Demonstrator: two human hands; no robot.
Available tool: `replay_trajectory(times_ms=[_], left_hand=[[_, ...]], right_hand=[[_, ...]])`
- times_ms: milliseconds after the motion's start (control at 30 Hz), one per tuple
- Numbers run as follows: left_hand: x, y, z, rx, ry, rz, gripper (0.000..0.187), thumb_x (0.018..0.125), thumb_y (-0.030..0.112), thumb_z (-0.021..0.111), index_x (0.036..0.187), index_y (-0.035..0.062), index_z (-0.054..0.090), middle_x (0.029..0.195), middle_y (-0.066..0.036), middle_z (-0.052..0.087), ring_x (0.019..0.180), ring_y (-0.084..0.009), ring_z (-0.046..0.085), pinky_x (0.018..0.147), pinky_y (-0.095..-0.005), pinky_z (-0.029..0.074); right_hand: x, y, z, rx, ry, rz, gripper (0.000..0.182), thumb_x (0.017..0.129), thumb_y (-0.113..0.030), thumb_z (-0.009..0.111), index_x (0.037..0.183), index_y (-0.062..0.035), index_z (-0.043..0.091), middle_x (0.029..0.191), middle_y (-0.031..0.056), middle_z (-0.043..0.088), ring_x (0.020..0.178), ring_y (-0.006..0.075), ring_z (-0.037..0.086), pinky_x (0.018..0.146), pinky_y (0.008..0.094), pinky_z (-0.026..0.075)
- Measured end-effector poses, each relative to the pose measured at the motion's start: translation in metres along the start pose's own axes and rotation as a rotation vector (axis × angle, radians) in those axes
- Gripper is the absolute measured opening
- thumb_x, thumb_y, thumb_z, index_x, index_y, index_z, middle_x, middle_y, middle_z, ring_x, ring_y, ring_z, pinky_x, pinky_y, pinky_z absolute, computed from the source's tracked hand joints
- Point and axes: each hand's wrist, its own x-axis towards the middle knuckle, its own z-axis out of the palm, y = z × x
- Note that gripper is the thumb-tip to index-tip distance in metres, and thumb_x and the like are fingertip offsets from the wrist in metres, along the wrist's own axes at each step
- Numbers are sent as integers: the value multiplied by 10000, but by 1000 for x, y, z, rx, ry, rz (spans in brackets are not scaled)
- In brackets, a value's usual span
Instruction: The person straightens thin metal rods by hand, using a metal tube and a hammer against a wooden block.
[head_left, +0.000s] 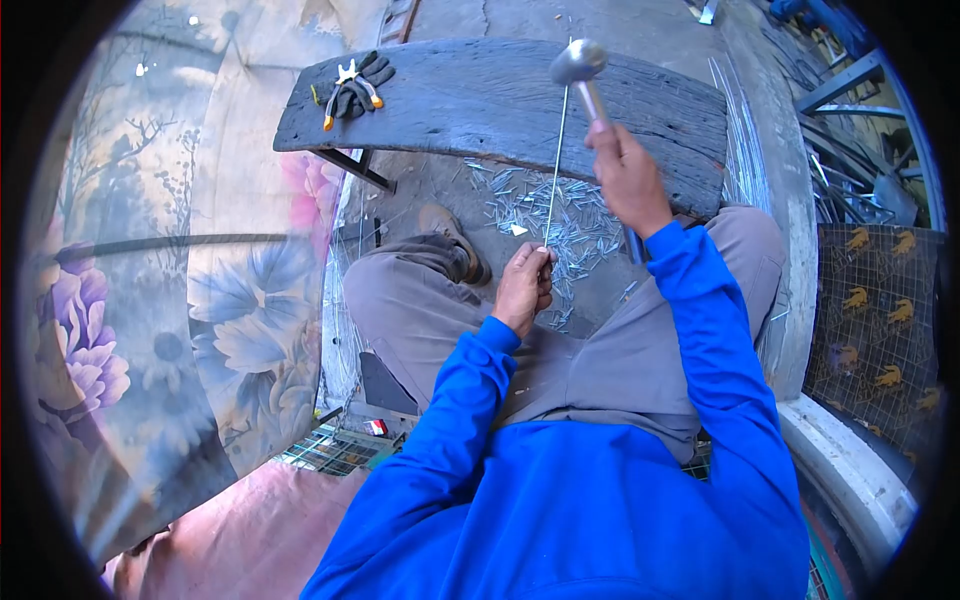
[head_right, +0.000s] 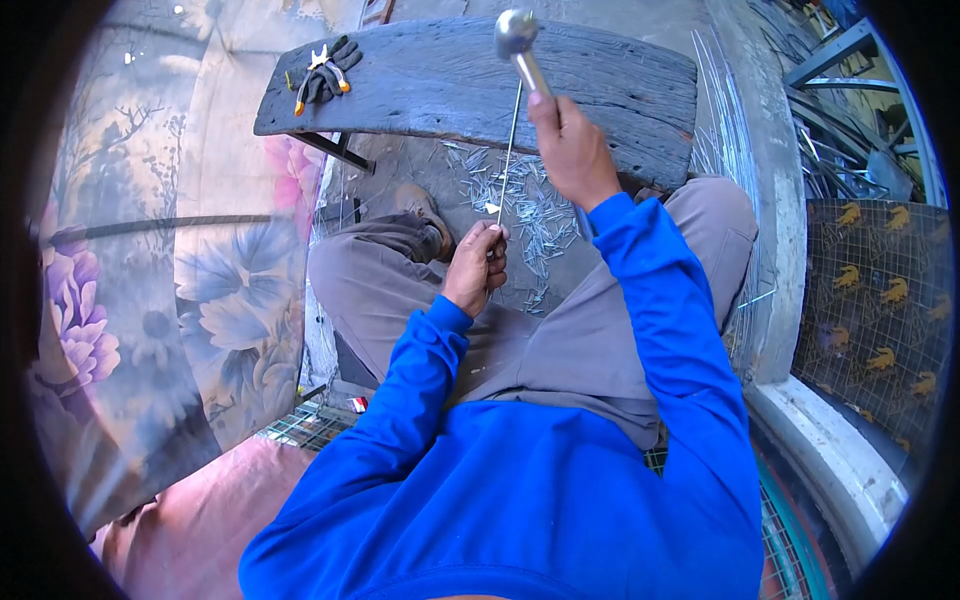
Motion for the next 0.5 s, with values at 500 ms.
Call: replay_trajectory(times_ms=[500], left_hand=[[1, 0, -4, -67, -30, -18, 132, 1004, 240, 487, 940, 134, 532, 713, 54, 405, 530, -36, 310, 429, -191, 223]], right_hand=[[5, 20, 3, -299, -131, 96, 565, 998, -538, 406, 921, -5, 579, 758, 241, 611, 772, 454, 616, 708, 487, 464]])
